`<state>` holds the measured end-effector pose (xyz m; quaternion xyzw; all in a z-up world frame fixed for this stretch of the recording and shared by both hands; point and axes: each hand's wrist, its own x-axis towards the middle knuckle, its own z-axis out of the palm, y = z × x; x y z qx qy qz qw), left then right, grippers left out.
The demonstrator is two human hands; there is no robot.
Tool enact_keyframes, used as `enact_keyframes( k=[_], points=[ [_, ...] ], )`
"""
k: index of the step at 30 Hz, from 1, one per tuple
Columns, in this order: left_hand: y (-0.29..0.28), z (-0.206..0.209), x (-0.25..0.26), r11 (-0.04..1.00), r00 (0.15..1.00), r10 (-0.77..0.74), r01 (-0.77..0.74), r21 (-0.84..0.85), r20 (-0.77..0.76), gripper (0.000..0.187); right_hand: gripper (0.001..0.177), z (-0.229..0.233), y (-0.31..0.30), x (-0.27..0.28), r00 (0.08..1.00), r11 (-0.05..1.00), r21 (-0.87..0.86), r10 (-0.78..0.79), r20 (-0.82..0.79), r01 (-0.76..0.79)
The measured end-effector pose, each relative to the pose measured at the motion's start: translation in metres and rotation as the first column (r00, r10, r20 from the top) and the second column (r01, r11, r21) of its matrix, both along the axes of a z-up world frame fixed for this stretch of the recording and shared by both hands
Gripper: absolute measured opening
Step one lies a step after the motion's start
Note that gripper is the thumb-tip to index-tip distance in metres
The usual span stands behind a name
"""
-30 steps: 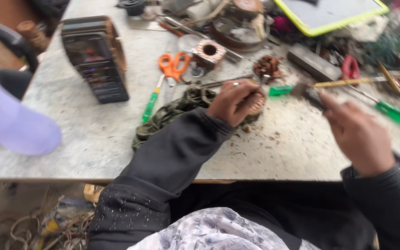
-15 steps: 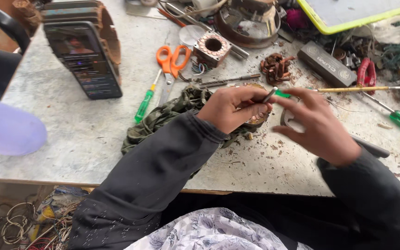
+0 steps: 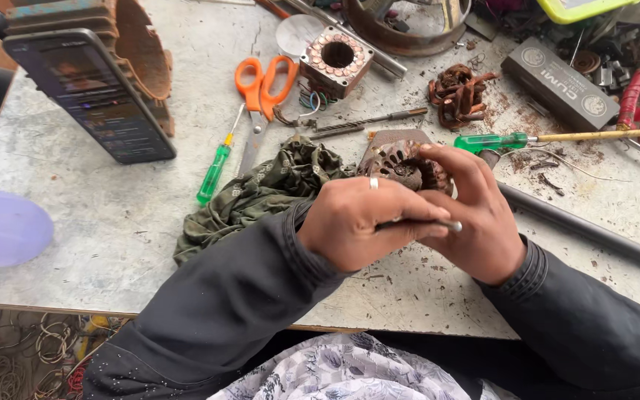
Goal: The person uses a hammer and a metal punch to tap and adjust copper windings inside a stator core. They repeatedly position the punch into the slots and strike it with the hammer to seat the windings.
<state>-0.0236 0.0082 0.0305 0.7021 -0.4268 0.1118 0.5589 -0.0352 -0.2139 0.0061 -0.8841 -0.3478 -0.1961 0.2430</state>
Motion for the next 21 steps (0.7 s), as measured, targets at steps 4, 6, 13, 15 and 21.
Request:
enact_keyframes(
  k=[4, 6, 13, 15, 21],
  points=[
    [0.000, 0.001, -0.004, 0.993, 0.992, -0.115, 0.116, -0.011, 0.050, 0.017, 0.045, 0.006, 0.006, -0.009, 0.999, 0.999, -0.014, -0.037, 0.002, 0.037],
    [-0.001, 0.001, -0.004, 0.994, 0.991, -0.111, 0.110, 0.015, 0.076, 0.017, 0.045, 0.006, 0.005, -0.010, 0.999, 0.999, -0.026, -0.041, -0.025, 0.040],
    [-0.005, -0.001, -0.006, 0.999, 0.984, 0.010, -0.017, -0.037, -0.176, 0.018, 0.040, -0.001, 0.003, -0.009, 0.999, 0.997, -0.053, -0.048, 0.007, 0.048],
    [-0.004, -0.002, -0.009, 1.000, 0.995, 0.014, -0.016, -0.016, -0.100, 0.019, 0.041, -0.002, 0.005, -0.013, 0.997, 0.995, -0.058, -0.083, 0.003, 0.083],
    [-0.003, -0.002, -0.007, 0.999, 1.000, 0.007, -0.007, 0.041, -0.016, 0.019, 0.044, -0.004, 0.006, -0.010, 0.997, 0.999, 0.031, 0.028, 0.078, -0.031]
  ],
)
